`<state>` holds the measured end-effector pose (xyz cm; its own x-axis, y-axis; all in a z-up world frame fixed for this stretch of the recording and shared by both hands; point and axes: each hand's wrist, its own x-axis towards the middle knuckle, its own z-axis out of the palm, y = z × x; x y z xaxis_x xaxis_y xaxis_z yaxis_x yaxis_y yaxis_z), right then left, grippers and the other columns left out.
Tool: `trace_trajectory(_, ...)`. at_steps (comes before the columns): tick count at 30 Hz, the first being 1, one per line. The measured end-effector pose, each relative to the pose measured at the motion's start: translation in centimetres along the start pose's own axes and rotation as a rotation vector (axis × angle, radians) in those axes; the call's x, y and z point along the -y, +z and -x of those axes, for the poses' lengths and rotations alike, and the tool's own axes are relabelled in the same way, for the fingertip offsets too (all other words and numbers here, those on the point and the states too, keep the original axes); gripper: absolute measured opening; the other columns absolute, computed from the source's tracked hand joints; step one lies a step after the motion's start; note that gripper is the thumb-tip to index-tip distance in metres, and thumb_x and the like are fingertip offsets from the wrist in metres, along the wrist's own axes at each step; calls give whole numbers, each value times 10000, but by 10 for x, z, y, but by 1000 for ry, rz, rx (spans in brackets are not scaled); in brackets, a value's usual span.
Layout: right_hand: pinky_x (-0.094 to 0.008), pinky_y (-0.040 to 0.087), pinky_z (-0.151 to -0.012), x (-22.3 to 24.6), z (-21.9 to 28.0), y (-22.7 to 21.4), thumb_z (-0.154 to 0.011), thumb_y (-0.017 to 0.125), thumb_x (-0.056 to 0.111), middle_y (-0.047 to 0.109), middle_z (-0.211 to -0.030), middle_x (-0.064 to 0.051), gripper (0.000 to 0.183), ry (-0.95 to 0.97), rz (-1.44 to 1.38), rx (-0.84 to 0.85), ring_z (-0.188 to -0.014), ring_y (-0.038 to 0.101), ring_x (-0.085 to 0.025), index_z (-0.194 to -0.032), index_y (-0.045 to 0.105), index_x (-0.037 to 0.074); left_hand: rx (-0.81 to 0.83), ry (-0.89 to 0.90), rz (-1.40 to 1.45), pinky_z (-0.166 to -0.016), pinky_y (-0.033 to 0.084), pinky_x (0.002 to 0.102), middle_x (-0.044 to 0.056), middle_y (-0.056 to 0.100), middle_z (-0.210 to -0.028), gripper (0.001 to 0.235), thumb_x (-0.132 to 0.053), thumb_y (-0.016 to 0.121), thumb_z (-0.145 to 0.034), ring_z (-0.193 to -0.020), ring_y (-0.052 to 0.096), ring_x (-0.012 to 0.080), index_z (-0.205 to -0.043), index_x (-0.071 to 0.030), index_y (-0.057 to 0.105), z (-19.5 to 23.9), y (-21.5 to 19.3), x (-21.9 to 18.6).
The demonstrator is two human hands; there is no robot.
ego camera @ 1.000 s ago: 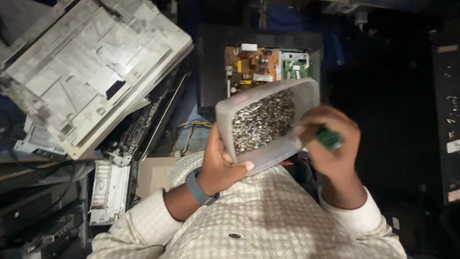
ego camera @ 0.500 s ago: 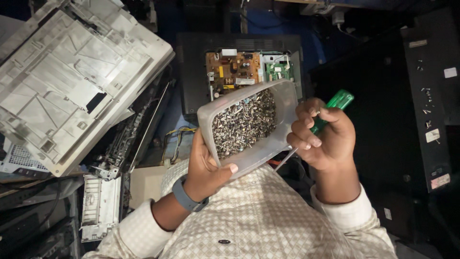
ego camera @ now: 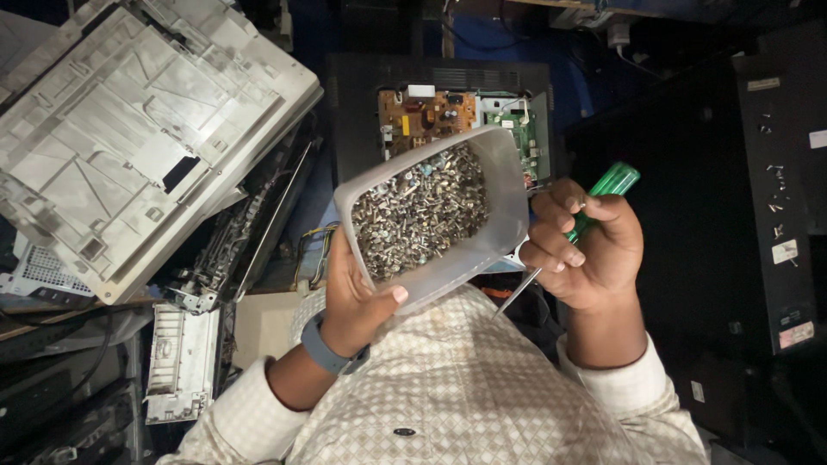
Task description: The person uses a green-handled screwdriver to remove screws from an open electronic device on a workbench. They place the screws into a clear plastic container and continue unscrewing components from the circuit board.
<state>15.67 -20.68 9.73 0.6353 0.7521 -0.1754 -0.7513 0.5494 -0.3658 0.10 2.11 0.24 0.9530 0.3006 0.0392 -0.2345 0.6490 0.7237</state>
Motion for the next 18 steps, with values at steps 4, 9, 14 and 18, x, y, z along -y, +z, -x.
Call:
trace_trajectory(4,-242,396,-554,-1,0,-1,-984,625,137,632,-952,-64,89,-36,56,-58,-552,457,-79,-961,597,55,-21,7,-5,-1231,427,439,141,503,-1484,930,-76,774,-804,-1395,532,242,-1567,2,248,1,-2,1)
trace_trajectory(9,-242,382,-573,-6,4,-5,-997,623,64,629,-884,-73,61,-226,326,-72,-580,410,-65,-950,586,51,-14,-28,21,-1234,416,435,141,503,-1483,929,-84,783,-809,-1392,530,239,-1558,7,241,2,-2,1)
trace_trajectory(14,-235,366,-571,-2,13,-10,-959,639,30,609,-871,-66,145,-364,590,-158,-553,410,-47,-1103,644,40,-54,20,-37,-1227,415,433,153,494,-1512,1015,-215,813,-800,-1404,524,250,-1599,25,236,-1,-8,-12)
trace_trajectory(18,-269,401,-543,2,24,-22,-1056,639,34,572,-693,-36,80,-410,704,-163,-512,446,-72,-1105,675,-19,-179,204,-145,-1255,405,414,154,495,-1554,1031,-369,779,-829,-1445,519,255,-1626,31,262,-12,-25,-30)
